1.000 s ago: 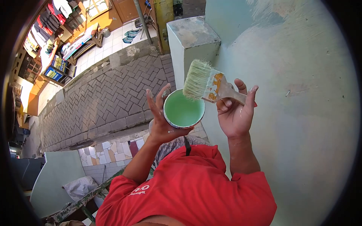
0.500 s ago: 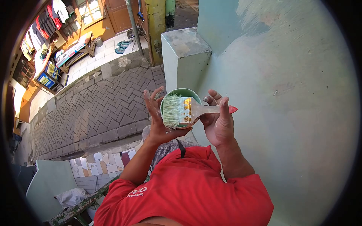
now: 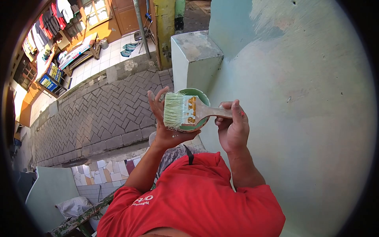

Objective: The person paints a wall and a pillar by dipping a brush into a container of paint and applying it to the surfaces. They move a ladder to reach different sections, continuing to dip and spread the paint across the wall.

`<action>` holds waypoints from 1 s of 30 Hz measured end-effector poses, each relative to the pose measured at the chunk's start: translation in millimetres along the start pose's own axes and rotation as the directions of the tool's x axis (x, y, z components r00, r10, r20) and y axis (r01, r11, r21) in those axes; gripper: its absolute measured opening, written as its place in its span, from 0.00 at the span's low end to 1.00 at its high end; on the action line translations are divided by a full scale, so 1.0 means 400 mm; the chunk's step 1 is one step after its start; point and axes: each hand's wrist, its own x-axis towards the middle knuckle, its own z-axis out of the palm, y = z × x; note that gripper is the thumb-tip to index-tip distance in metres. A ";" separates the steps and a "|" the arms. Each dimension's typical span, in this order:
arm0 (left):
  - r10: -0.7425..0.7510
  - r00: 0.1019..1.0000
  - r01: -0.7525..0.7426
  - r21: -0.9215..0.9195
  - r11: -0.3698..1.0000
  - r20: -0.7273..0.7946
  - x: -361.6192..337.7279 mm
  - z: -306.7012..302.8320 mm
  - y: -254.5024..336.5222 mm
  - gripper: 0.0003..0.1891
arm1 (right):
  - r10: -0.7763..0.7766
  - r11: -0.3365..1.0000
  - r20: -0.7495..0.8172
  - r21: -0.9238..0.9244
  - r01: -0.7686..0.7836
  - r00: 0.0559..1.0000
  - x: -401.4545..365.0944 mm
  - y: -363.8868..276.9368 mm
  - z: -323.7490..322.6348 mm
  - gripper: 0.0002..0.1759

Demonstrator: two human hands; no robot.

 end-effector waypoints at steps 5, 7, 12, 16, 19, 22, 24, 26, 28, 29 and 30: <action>0.025 1.000 -0.025 0.002 1.000 -0.015 0.007 -0.003 0.002 0.85 | -0.144 0.985 0.025 -0.098 0.145 0.989 0.014 -0.010 0.004 0.30; 0.033 0.999 -0.033 0.000 0.999 -0.016 0.010 -0.004 0.004 0.85 | -0.430 0.897 -0.098 -0.156 0.413 0.897 0.033 -0.046 0.000 0.35; 0.039 0.999 -0.039 -0.088 0.995 -0.006 0.014 0.000 0.004 0.86 | -0.861 0.043 0.461 -0.353 0.935 0.213 0.010 -0.338 0.026 0.36; 0.065 0.998 -0.065 -0.011 0.998 -0.003 0.021 0.000 0.016 0.87 | -0.715 -0.518 0.603 -0.117 0.847 -0.354 -0.130 -0.499 0.262 0.39; 0.046 0.999 -0.048 -0.061 0.997 -0.025 0.019 0.007 0.020 0.86 | -0.693 -0.674 0.609 -0.357 0.647 -0.385 -0.154 -0.494 0.315 0.45; 0.052 0.998 -0.054 -0.066 0.996 -0.024 0.022 0.015 0.020 0.86 | -0.681 -0.677 0.620 -0.330 0.658 -0.389 -0.172 -0.518 0.288 0.44; 0.070 0.997 -0.071 -0.056 0.996 -0.008 0.016 0.018 0.016 0.85 | -0.679 -0.673 0.625 -0.321 0.667 -0.385 -0.186 -0.529 0.267 0.44; 0.071 0.997 -0.071 -0.071 0.995 0.000 0.012 0.019 0.013 0.85 | -0.678 -0.669 0.628 -0.312 0.675 -0.381 -0.199 -0.534 0.253 0.44; 0.071 0.997 -0.070 -0.088 0.994 0.009 0.010 0.024 0.017 0.85 | -0.676 -0.665 0.633 -0.305 0.681 -0.377 -0.236 -0.579 0.164 0.43; 0.070 0.997 -0.068 -0.073 0.995 0.021 0.008 0.025 0.021 0.85 | -0.675 -0.663 0.636 -0.303 0.684 -0.373 -0.239 -0.582 0.160 0.43; 0.071 0.997 -0.069 -0.058 0.996 0.031 0.010 0.027 0.023 0.85 | -0.673 -0.663 0.639 -0.299 0.687 -0.372 -0.241 -0.586 0.154 0.43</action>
